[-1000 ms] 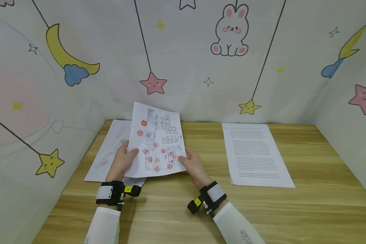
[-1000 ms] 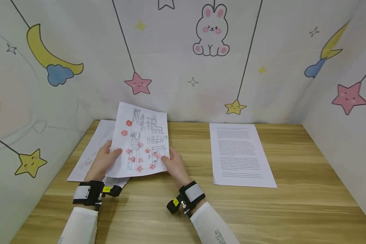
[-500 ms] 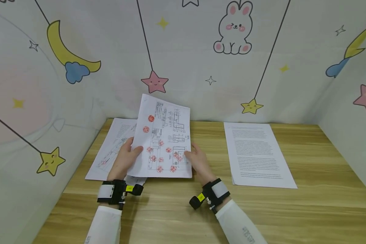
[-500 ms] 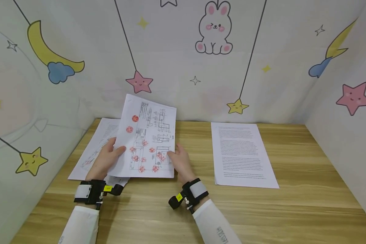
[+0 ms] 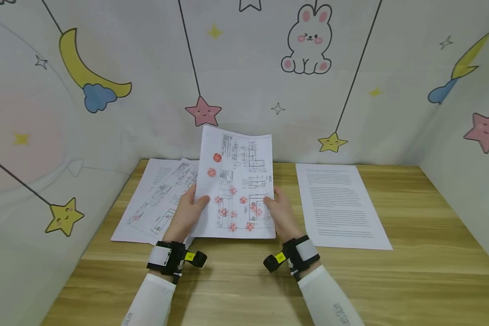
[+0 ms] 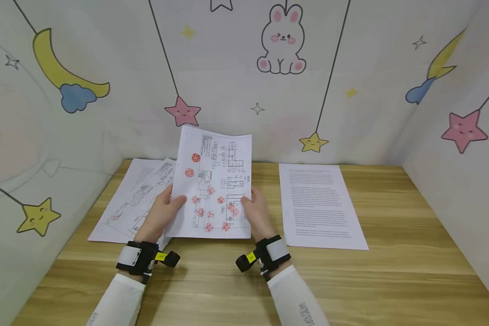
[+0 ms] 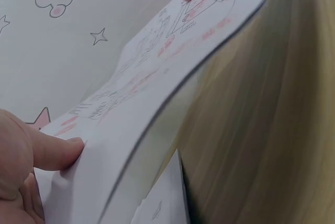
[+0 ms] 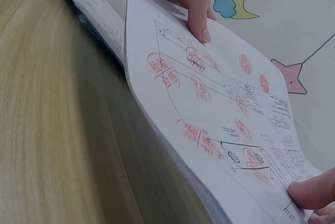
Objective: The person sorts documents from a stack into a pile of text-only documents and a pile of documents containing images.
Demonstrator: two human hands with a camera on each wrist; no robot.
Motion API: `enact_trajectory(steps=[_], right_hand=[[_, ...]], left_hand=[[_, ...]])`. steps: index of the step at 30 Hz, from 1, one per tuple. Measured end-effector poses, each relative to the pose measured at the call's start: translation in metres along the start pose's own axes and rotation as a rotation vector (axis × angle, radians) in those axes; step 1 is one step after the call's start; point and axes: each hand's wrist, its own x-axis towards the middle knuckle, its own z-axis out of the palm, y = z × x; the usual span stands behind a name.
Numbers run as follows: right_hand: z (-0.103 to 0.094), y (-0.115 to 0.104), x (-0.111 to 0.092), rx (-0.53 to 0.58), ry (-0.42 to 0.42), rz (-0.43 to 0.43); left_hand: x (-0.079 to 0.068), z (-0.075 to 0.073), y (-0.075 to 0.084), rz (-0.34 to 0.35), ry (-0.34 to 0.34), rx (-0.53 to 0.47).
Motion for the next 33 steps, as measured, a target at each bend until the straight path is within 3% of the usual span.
enact_trajectory(steps=[7, 23, 33], right_hand=[[-0.017, 0.003, 0.000, -0.027, 0.011, 0.013], [-0.053, 0.022, 0.006, -0.318, 0.067, -0.031], [-0.067, 0.023, 0.008, -0.529, 0.076, -0.142]], left_hand=[[0.000, 0.023, 0.001, -0.030, 0.006, 0.008], [0.010, 0.070, -0.010, -0.105, -0.083, 0.079], [0.014, 0.084, -0.004, -0.104, -0.077, 0.286]])
